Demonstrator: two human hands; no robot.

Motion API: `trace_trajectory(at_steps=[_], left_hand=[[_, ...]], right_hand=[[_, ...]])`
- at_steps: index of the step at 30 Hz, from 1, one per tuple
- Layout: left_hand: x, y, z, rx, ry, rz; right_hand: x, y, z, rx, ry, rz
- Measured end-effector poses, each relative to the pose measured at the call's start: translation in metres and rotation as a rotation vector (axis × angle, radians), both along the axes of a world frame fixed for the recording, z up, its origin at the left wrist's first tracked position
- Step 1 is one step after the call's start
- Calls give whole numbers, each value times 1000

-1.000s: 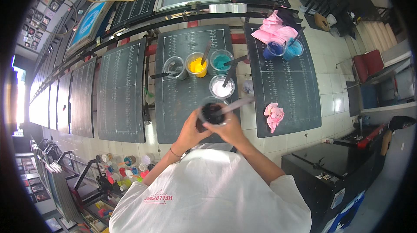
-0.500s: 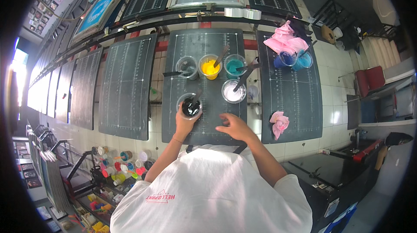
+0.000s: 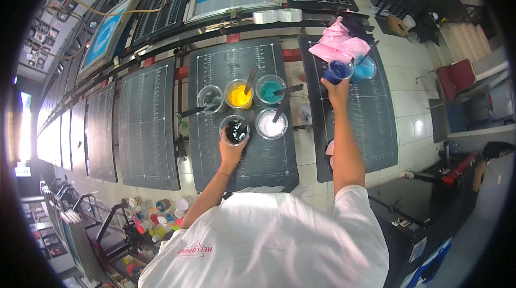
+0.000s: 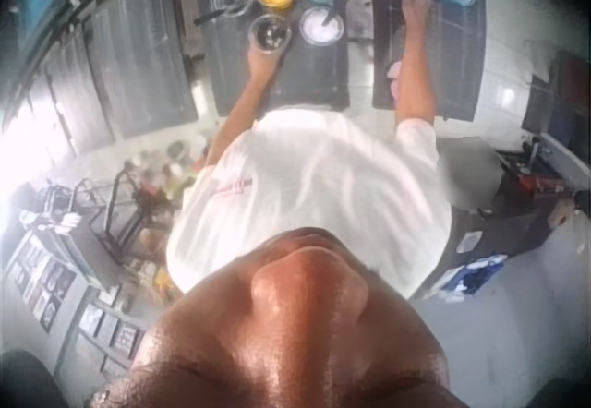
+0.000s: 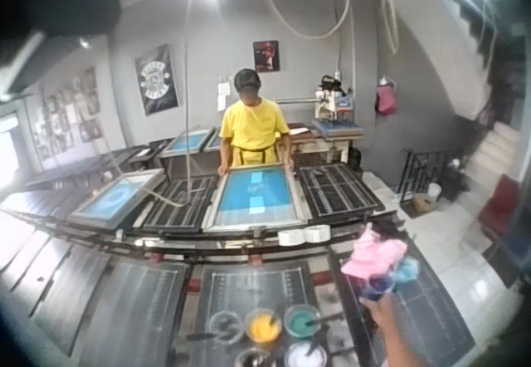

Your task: The person wipes a glass plate with a cloth, weighs the plate on a digital scale, and arranges several cups containing different colors of screen printing ink on a table.

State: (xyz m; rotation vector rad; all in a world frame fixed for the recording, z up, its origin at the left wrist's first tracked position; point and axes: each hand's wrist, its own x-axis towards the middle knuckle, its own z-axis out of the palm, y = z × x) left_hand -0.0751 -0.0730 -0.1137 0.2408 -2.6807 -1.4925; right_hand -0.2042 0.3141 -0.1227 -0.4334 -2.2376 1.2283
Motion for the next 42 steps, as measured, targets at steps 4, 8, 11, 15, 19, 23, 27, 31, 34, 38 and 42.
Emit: trace_trajectory(at_steps=[4,8,11,15,19,23,27,31,34,38,42], left_hand=[[4,-1,9,-25,69,-54],[21,-16,14,225,4,-16],[46,-27,35,116,-26,25],[80,-48,36,188,-77,-75],[99,-45,67,215,-139,-373],[104,-41,82,196,-240,-579],[112,-50,60,141,6,-328],[95,-81,24,158,111,-168],[72,-78,32,200,116,57],[28,-81,12,104,121,210],[2,-70,4,177,116,210]], right_hand=[[-21,-3,-8,-31,21,-120],[-7,-11,0,-114,52,-123],[36,-15,3,-206,108,-99],[155,-14,-23,82,-324,76],[243,-116,44,-264,-489,243],[248,-205,80,-476,-567,658],[219,-265,53,-219,-417,956],[182,-292,82,-139,-431,1190],[180,-285,70,65,-396,1129],[176,-230,108,-49,-920,1348],[144,-111,106,-438,-1300,1229]])
